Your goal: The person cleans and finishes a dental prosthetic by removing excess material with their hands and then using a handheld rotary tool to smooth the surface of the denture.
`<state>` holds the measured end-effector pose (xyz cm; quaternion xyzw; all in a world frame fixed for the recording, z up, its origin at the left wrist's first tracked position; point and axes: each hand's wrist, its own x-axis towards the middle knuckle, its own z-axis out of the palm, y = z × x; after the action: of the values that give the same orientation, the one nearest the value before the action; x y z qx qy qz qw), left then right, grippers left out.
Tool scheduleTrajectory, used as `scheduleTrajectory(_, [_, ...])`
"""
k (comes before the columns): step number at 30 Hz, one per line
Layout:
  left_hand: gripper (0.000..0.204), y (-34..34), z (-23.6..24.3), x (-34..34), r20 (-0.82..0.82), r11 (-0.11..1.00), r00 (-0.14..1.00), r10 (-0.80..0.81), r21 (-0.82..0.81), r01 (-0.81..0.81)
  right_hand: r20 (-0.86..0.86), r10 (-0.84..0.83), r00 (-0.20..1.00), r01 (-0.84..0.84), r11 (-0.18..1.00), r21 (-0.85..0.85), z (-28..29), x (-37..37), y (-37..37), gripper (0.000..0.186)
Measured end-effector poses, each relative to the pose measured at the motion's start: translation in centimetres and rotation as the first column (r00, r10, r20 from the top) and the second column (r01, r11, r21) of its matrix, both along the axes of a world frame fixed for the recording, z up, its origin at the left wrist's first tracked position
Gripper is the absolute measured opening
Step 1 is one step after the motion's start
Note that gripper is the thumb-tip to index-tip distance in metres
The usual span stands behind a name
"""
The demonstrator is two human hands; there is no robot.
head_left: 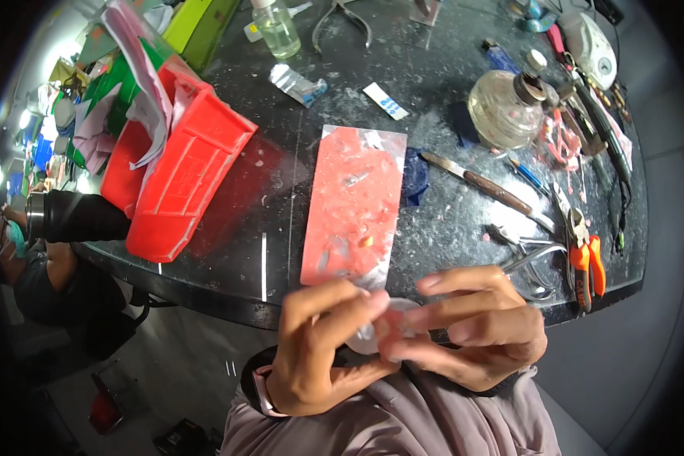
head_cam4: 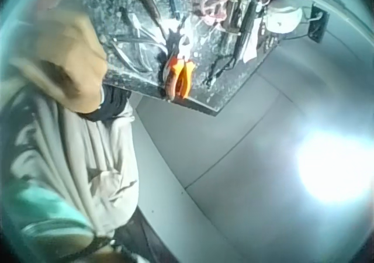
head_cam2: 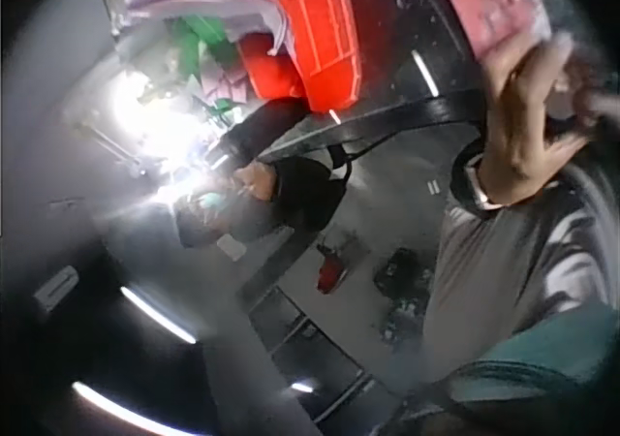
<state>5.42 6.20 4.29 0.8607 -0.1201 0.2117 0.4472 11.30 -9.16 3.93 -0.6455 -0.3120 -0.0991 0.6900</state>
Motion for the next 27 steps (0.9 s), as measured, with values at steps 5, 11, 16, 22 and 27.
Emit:
scheduleTrajectory(5, [0.048,-0.9,-1.1,0.1,0.140,0.985,0.990,-0.021,-0.167,0.044,-0.095,0.133,0.987,-0.119,0.983,0.140,0.1,-0.8,-0.2,0.039])
scheduleTrajectory(11, [0.048,0.1,0.1,-0.6,0.106,0.995,0.992,-0.066,-0.073,0.073,-0.032,0.148,0.988,-0.141,0.976,0.166,0.4,-1.0,-0.1,0.044])
scheduleTrajectory(16, [0.041,0.1,-0.5,-0.8,0.170,0.986,0.982,-0.078,-0.130,0.101,0.281,0.094,0.955,-0.096,0.995,-0.006,-0.2,-0.6,-0.2,0.065])
scheduleTrajectory(22, [0.038,0.6,-0.1,-0.7,0.134,0.973,0.978,-0.160,-0.143,0.179,0.230,0.065,0.971,-0.055,0.997,-0.047,0.2,-1.3,-0.6,0.049])
scheduleTrajectory(27, [0.038,0.5,0.2,-1.0,0.101,0.986,0.987,-0.128,-0.096,0.138,0.150,0.155,0.976,-0.138,0.983,-0.118,0.5,-1.7,-1.8,0.052])
